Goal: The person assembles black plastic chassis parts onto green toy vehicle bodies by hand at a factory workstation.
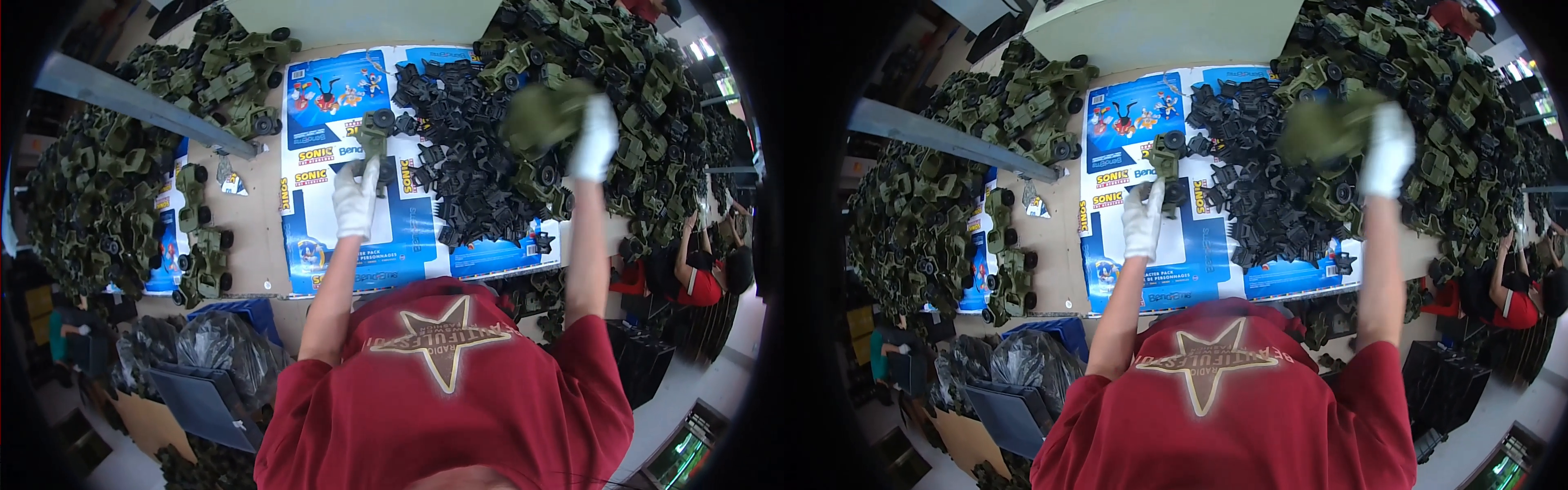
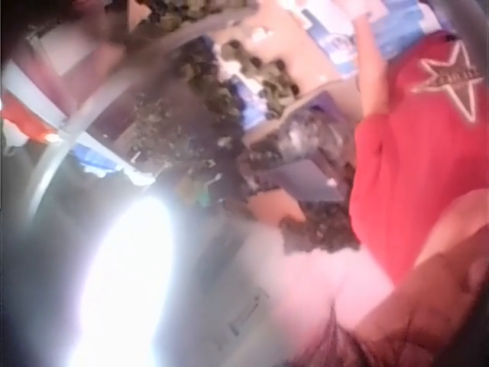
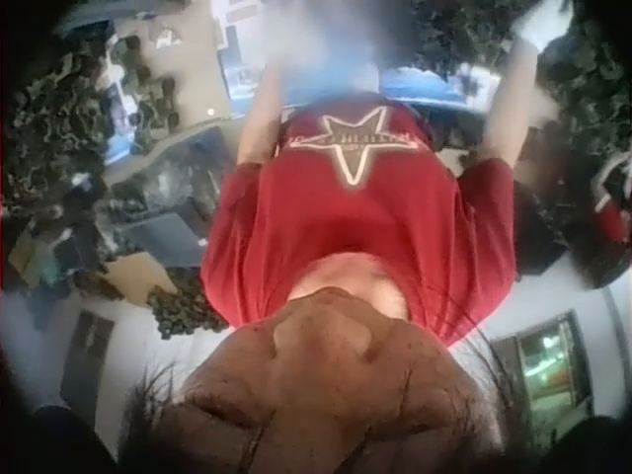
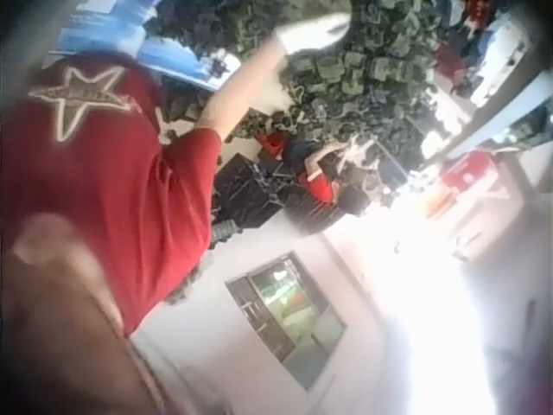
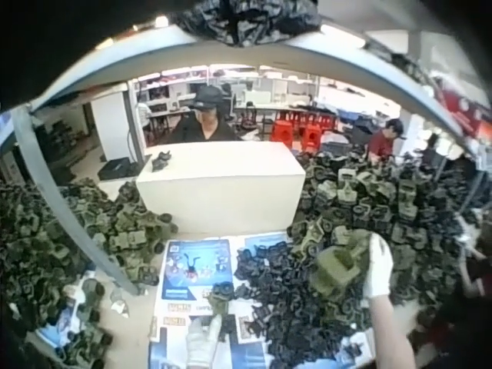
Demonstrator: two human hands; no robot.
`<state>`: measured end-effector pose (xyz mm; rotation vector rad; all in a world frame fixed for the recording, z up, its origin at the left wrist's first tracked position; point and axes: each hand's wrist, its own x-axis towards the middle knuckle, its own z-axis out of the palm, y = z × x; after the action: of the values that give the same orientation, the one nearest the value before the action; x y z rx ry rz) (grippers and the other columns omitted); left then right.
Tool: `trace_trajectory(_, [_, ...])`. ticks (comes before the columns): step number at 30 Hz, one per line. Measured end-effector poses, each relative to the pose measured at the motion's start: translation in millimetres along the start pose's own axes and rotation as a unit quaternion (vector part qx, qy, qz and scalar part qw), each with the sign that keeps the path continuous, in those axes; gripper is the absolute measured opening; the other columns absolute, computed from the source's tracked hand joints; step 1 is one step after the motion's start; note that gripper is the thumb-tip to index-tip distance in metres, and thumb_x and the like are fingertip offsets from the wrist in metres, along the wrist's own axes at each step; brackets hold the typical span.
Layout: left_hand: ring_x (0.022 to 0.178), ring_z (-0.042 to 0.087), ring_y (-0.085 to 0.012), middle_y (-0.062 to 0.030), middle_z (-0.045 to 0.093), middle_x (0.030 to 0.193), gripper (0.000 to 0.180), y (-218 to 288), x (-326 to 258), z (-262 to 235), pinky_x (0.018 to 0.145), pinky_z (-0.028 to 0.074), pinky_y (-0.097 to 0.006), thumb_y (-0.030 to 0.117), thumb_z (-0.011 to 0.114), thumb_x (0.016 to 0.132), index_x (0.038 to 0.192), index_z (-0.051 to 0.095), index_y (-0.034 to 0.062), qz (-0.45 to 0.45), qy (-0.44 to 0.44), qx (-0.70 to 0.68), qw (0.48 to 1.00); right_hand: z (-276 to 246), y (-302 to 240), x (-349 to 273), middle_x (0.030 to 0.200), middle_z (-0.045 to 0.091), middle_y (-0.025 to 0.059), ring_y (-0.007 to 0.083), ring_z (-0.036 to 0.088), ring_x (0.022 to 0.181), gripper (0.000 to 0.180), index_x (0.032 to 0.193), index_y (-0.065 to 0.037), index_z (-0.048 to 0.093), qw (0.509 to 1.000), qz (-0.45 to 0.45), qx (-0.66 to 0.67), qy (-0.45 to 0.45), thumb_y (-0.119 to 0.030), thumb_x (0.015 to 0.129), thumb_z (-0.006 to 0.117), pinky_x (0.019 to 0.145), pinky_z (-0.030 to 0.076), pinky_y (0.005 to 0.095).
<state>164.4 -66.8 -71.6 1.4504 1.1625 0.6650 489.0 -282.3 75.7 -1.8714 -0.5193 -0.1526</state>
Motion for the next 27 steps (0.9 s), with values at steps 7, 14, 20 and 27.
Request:
trace_trajectory(7, [0.104,0.062,-0.0346,-0.0155,0.064,0.111,0.075,32,62,17,0.089,0.050,-0.044,0.047,0.085,0.065,0.124,0.060,0.0073,0.139,0.047,0.399,0.905,-34,31,44,0.112,0.063,0.0113,0.0256,0.061,0.097,0.036,0.116,-0.005,0.063,0.977,-0.136,-0.156,0.060,-0.032,0.093,0.062,0.090,0.052,0.0383])
trace_trajectory(14, [0.096,0.059,-0.0351,-0.0131,0.061,0.099,0.056,21,45,2,0.080,0.047,-0.049,0.018,0.076,0.073,0.125,0.055,0.0110,0.255,0.069,0.410,0.873,182,53,-165,0.087,0.068,0.0135,0.0278,0.066,0.081,0.018,0.092,-0.004,0.068,0.761,-0.314,-0.478,-0.306,-0.019,0.084,0.061,0.069,0.052,0.0416])
trace_trajectory(20, [0.111,0.052,-0.0260,-0.0045,0.056,0.109,0.055,-35,-60,-75,0.085,0.039,-0.045,0.014,0.067,0.078,0.131,0.055,0.0201,0.285,-0.033,0.587,0.757,182,35,-186,0.079,0.059,0.0103,0.0259,0.063,0.071,0.005,0.086,-0.011,0.062,0.768,-0.356,-0.394,-0.360,-0.013,0.082,0.060,0.054,0.051,0.0391])
trace_trajectory(27, [0.111,0.057,-0.0309,-0.0123,0.060,0.117,0.083,39,-56,-110,0.090,0.043,-0.047,0.040,0.080,0.070,0.141,0.046,0.0128,0.167,-0.034,0.528,0.832,158,21,-231,0.084,0.059,0.0095,0.0271,0.063,0.073,0.020,0.094,-0.008,0.060,0.711,-0.326,-0.344,-0.520,-0.021,0.080,0.065,0.060,0.050,0.0418])
